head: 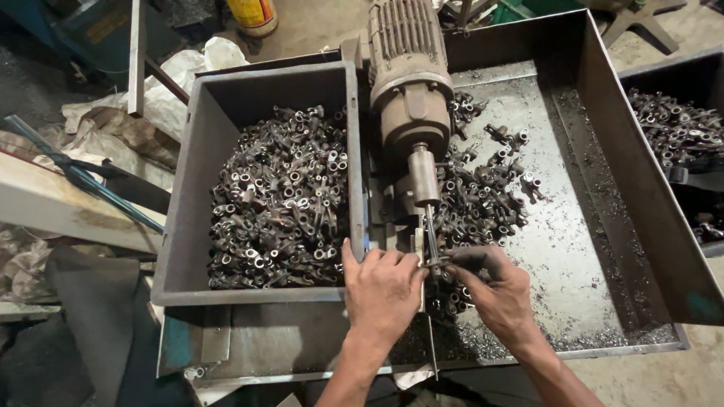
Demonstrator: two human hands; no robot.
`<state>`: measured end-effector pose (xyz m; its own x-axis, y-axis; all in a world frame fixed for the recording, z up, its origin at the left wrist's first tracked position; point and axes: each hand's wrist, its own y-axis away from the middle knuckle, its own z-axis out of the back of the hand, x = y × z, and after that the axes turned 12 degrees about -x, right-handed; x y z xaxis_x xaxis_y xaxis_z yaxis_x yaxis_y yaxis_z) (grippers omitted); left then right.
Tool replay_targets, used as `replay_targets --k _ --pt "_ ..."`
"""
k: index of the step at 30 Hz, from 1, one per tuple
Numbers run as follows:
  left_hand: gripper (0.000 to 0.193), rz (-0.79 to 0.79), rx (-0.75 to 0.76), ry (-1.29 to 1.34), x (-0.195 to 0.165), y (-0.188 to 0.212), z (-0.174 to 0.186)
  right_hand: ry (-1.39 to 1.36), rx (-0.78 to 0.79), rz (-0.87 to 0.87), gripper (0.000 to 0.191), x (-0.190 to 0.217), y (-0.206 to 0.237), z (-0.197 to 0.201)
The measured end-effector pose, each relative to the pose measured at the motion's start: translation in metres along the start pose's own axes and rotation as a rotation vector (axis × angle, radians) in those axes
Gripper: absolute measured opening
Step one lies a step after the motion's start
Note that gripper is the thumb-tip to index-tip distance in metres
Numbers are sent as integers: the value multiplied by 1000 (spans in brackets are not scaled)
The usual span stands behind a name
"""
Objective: The person picks small metal castings from a bin and holds each one under a bench-mounted drilling machine, operating the machine to work the part, then places the finished piece into a side bin. The person repeats this cycle continuously, occasionally rearranging parts in the bins by hand.
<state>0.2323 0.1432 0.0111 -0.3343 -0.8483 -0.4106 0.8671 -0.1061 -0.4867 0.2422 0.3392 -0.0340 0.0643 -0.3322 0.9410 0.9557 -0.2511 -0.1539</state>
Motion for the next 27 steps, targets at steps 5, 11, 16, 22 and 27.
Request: replay_targets --k 5,11,16,22,27 --pt "17 8 -82 -70 -4 0 -4 3 -24 62 20 1 -1 -4" --pt "20 60 -73 -98 -9 0 -6 31 -76 45 22 -4 -4 -8" --pt "22 45 -112 -122 -10 1 -9 -26 -61 100 23 -10 -6 -8" --pt "20 -36 -99 -88 -5 3 -9 -63 -73 79 24 -13 -5 -11" --pt "20 -70 -53 -64 0 1 -5 -152 -58 30 23 -10 -8 -13"
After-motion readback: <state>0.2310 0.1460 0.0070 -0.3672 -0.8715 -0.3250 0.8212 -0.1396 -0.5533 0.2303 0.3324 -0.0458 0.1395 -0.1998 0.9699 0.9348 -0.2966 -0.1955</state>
